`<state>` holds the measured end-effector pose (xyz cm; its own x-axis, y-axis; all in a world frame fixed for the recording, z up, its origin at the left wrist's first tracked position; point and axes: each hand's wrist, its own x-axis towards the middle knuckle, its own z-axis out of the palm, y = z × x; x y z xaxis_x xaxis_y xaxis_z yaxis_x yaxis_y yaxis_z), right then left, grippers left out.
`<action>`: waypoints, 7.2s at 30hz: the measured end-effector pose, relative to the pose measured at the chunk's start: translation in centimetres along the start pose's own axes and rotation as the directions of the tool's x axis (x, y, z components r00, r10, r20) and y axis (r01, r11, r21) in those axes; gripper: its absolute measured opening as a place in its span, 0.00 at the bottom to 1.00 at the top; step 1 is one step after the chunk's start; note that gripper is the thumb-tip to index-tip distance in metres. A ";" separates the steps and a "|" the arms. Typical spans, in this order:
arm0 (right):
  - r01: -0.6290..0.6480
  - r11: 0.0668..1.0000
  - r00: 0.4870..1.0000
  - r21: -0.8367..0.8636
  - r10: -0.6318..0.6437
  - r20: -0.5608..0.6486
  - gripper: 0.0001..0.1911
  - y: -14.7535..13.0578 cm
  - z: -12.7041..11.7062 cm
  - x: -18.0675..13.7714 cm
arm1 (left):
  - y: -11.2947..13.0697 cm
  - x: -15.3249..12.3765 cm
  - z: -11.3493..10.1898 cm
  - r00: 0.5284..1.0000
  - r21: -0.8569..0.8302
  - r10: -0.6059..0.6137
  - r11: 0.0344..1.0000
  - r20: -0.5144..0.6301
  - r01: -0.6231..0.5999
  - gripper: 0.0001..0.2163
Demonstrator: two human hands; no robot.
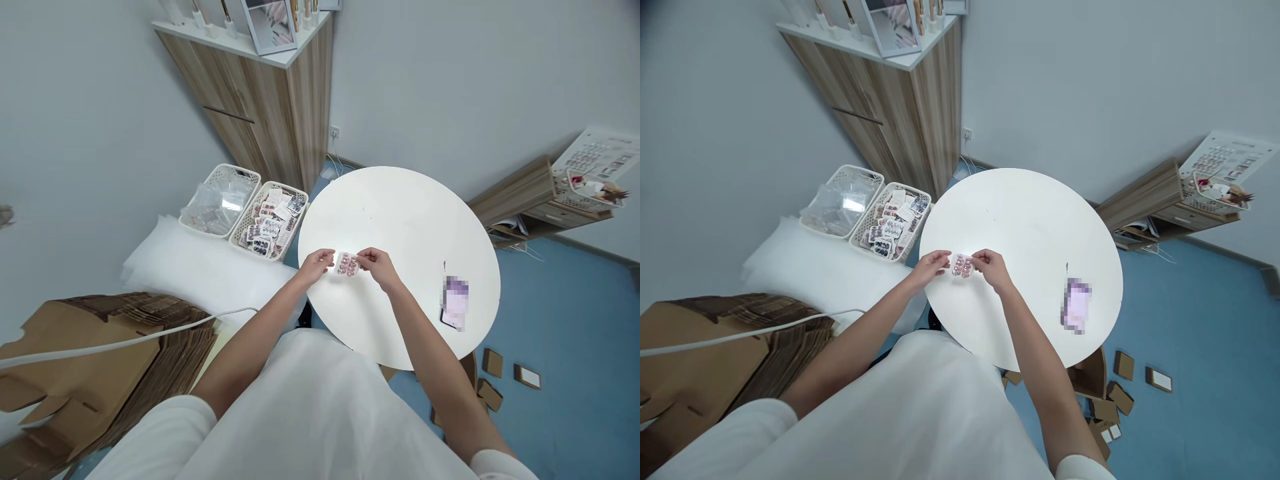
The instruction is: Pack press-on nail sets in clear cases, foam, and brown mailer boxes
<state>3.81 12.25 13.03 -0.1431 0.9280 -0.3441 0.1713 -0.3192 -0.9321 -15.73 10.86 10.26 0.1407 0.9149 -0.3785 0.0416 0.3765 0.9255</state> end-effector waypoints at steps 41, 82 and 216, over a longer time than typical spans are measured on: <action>0.136 0.769 0.985 -0.624 -0.038 0.168 0.34 6.9 5.6 12.5 | -3.8 11.7 -7.8 0.982 0.737 0.046 0.654 0.185 -0.170 0.31; -0.139 0.603 0.989 -0.785 0.132 -0.074 0.27 6.5 8.2 12.7 | -5.7 10.8 -6.5 0.993 0.770 0.086 0.638 -0.075 0.003 0.16; -0.008 0.952 0.996 0.307 0.034 -0.079 0.20 1.9 9.2 -10.8 | -2.2 -10.8 -4.5 0.996 -0.327 -0.049 0.942 0.071 0.069 0.19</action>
<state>-3.29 -0.15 13.93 -0.0597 0.9290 -0.3653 -0.1350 -0.3701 -0.9191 -21.78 0.82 12.26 0.2087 0.8827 -0.4211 -0.2746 0.4661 0.8410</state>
